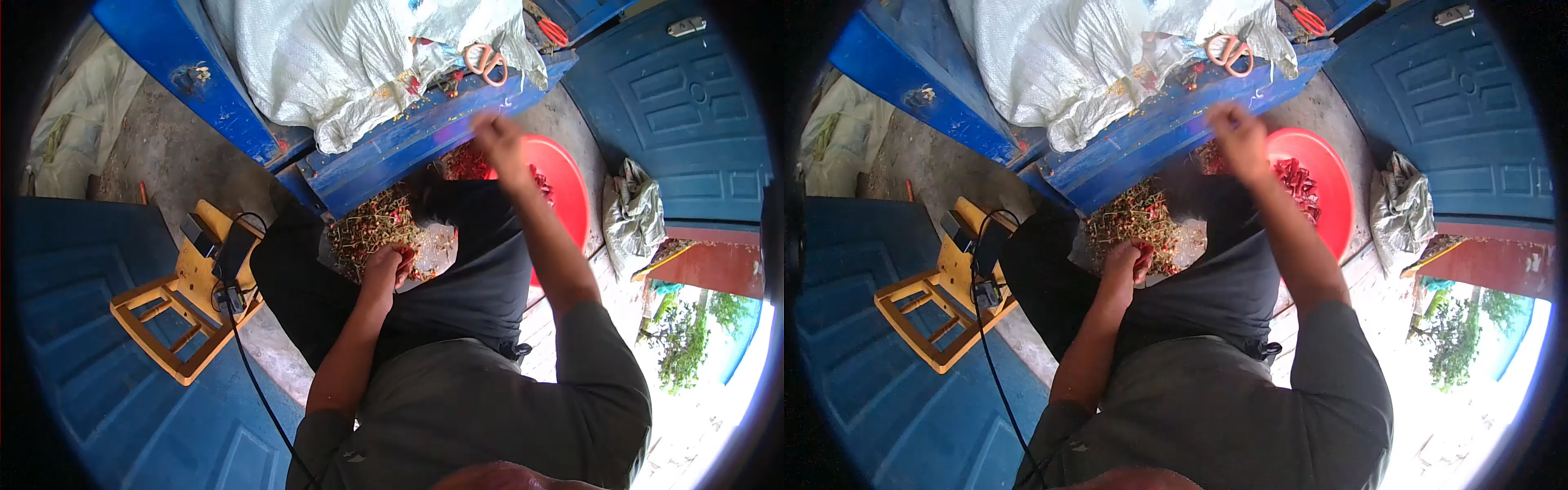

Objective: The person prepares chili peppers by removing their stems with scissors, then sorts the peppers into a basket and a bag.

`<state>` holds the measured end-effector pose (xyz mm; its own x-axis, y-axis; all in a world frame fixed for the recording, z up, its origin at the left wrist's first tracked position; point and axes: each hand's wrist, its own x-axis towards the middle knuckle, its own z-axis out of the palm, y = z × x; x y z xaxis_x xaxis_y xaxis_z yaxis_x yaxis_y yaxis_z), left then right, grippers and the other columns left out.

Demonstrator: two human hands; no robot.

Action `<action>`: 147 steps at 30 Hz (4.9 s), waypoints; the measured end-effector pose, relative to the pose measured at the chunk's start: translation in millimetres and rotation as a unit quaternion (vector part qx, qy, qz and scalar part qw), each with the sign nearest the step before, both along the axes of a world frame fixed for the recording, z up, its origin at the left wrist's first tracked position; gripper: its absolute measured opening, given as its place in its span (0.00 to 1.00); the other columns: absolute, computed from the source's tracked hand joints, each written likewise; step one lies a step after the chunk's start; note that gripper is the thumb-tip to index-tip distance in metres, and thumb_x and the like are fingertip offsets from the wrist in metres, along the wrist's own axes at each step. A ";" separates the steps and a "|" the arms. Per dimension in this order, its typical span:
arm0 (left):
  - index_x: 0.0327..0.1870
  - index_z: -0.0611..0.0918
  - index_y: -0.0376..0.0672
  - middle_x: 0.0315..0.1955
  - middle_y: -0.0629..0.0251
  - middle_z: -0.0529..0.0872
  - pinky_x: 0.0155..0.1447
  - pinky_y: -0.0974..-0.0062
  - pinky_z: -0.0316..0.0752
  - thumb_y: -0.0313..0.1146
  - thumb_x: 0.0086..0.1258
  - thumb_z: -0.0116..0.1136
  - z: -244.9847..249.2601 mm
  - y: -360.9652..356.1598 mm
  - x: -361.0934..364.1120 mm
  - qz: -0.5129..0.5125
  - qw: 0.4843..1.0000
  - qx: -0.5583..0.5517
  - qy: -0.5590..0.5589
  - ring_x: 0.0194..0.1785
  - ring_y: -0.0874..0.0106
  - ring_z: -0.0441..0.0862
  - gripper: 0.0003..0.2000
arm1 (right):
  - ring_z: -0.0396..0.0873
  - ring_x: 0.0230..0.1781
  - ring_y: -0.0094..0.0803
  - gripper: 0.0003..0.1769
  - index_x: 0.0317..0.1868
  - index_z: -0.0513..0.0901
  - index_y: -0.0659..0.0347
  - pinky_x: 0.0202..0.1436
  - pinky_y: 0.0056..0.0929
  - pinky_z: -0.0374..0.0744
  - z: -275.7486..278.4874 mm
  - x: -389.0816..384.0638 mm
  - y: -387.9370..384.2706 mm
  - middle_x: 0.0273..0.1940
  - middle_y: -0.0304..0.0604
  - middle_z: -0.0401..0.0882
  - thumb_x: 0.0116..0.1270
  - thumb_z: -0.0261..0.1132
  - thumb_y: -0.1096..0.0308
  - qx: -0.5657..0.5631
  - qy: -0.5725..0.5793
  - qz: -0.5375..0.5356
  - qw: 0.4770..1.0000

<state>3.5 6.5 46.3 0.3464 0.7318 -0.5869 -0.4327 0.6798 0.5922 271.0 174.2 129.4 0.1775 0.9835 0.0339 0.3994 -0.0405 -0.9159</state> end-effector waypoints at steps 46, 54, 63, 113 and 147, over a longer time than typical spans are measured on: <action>0.38 0.79 0.38 0.22 0.74 0.73 0.23 0.83 0.58 0.27 0.69 0.48 7.7 -3.2 -24.6 0.061 0.998 -0.005 -0.025 0.20 0.85 0.63 0.06 | 0.82 0.44 0.32 0.10 0.52 0.76 0.57 0.45 0.29 0.80 172.1 -211.7 222.5 0.44 0.39 0.82 0.76 0.60 0.63 -0.053 0.326 0.240 0.913; 0.37 0.79 0.39 0.21 0.75 0.73 0.22 0.83 0.57 0.26 0.69 0.48 9.0 -1.3 -24.9 0.035 0.997 -0.007 -0.068 0.20 0.85 0.63 0.06 | 0.75 0.29 0.22 0.09 0.42 0.86 0.61 0.37 0.23 0.76 117.5 -137.9 214.6 0.30 0.33 0.81 0.66 0.62 0.70 -0.023 -0.120 0.304 0.945; 0.38 0.80 0.39 0.22 0.75 0.73 0.23 0.84 0.58 0.25 0.70 0.48 18.9 -2.8 -30.9 0.048 0.996 -0.005 -0.077 0.20 0.85 0.63 0.06 | 0.87 0.45 0.42 0.18 0.46 0.87 0.56 0.52 0.38 0.81 52.6 -121.4 173.9 0.44 0.49 0.88 0.63 0.67 0.54 0.056 -0.320 0.130 0.937; 0.36 0.82 0.39 0.19 0.75 0.73 0.20 0.84 0.56 0.29 0.72 0.49 0.5 -8.7 -10.8 0.015 1.000 0.012 -0.013 0.18 0.85 0.65 0.09 | 0.78 0.35 0.20 0.09 0.44 0.86 0.61 0.42 0.22 0.77 70.5 -38.8 -57.1 0.37 0.34 0.84 0.73 0.68 0.64 -0.081 0.066 0.134 0.985; 0.38 0.80 0.41 0.20 0.76 0.72 0.21 0.82 0.54 0.29 0.68 0.51 -8.6 -10.4 -5.8 -0.002 1.000 -0.012 0.013 0.18 0.84 0.63 0.05 | 0.84 0.34 0.28 0.17 0.44 0.83 0.70 0.35 0.28 0.86 -29.2 -77.2 -45.9 0.36 0.43 0.83 0.73 0.68 0.60 -0.349 -0.019 0.332 0.876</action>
